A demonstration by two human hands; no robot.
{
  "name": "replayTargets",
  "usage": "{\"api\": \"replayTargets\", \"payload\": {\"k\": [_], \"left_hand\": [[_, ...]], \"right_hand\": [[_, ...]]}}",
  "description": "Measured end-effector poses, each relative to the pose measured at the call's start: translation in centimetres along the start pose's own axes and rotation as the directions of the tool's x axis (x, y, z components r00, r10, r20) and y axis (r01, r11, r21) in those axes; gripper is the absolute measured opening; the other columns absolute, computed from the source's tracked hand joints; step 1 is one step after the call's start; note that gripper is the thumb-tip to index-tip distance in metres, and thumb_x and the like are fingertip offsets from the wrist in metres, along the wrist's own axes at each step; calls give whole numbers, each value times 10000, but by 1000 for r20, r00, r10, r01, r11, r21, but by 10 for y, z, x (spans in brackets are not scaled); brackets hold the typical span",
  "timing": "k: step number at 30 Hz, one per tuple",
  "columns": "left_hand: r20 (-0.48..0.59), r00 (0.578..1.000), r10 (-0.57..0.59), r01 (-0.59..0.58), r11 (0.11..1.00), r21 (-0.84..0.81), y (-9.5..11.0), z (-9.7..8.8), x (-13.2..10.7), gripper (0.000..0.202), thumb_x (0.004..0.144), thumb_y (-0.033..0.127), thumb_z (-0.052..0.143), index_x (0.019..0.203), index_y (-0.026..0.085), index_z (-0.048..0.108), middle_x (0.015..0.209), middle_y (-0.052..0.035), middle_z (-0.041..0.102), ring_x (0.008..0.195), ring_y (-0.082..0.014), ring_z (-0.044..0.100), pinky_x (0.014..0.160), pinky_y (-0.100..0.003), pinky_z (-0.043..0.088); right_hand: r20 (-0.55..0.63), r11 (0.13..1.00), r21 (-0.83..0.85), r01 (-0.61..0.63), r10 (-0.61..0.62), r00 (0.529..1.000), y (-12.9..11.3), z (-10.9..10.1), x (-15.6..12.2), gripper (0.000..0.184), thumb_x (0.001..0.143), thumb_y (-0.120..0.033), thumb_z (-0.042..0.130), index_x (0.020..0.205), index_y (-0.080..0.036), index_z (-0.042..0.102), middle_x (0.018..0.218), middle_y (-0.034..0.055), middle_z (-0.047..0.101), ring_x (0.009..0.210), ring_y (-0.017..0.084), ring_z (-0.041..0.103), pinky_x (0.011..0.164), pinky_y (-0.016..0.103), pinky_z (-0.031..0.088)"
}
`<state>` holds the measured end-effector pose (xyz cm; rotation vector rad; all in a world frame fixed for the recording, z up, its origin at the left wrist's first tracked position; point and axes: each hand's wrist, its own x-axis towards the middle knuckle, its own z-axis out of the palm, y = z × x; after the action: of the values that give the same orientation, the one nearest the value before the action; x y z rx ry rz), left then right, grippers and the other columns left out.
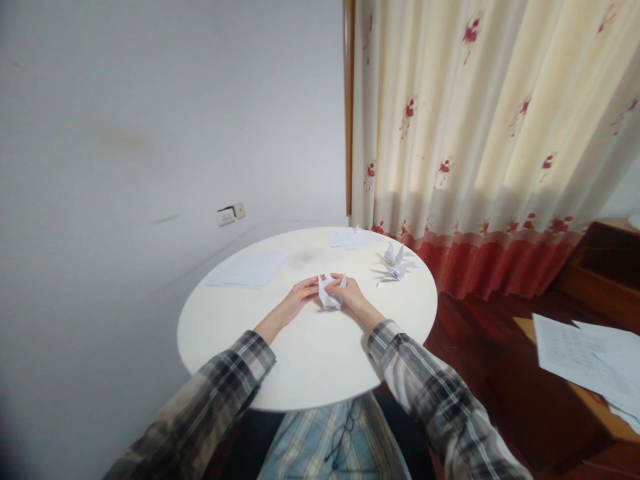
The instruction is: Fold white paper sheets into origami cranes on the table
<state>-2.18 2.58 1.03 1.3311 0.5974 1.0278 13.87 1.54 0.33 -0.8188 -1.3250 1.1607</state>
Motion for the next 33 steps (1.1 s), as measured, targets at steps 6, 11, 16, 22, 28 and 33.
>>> {"api": "replayTargets", "payload": {"k": [6, 11, 16, 22, 28, 33], "left_hand": [[-26, 1000, 12, -12, 1000, 18, 0, 1, -1, 350, 607, 147, 672, 956, 145, 652, 987, -73, 651, 844, -161, 575, 786, -254, 404], [-93, 994, 54, -48, 997, 66, -5, -4, 1, 193, 588, 173, 696, 773, 141, 656, 988, -64, 633, 790, -131, 562, 740, -241, 417], [-139, 986, 92, -70, 985, 160, -10, -8, 3, 231, 598, 214, 697, 816, 145, 658, 908, -56, 647, 778, -139, 559, 724, -240, 420], [-219, 967, 130, -78, 969, 233, -10, -7, 5, 198, 587, 265, 715, 740, 146, 678, 774, -49, 662, 731, -152, 558, 742, -264, 416], [-205, 973, 105, -56, 971, 234, -10, -6, 4, 191, 615, 284, 701, 748, 149, 679, 712, -44, 658, 661, -134, 551, 666, -248, 420], [-215, 971, 106, -53, 969, 240, -11, -7, 5, 180, 602, 275, 710, 712, 140, 662, 723, -40, 656, 673, -127, 555, 691, -249, 425]], "right_hand": [[30, 1000, -2, 5, -5, 1000, 5, 0, 2, 143, 535, -259, 685, 556, -135, 619, 969, 83, 636, 682, 127, 545, 616, 246, 421], [14, 998, -57, 22, -21, 1000, 9, -2, 4, 127, 532, -247, 682, 554, -140, 617, 952, 75, 632, 690, 127, 542, 642, 261, 422], [-75, 986, -158, 49, -62, 995, 7, -3, 5, 97, 541, -242, 668, 551, -155, 627, 953, 75, 632, 757, 162, 559, 724, 305, 434], [-139, 962, -265, 67, -107, 984, 7, -6, 6, 120, 564, -278, 643, 574, -159, 633, 913, 56, 635, 750, 170, 547, 762, 351, 443], [-134, 941, -323, 104, -154, 979, 11, -8, 8, 124, 585, -290, 642, 595, -167, 639, 934, 67, 616, 808, 186, 538, 792, 363, 426], [-80, 887, -427, 176, -231, 970, 12, -10, 7, 131, 617, -309, 636, 617, -178, 651, 931, 63, 609, 875, 194, 527, 836, 358, 392]]}}
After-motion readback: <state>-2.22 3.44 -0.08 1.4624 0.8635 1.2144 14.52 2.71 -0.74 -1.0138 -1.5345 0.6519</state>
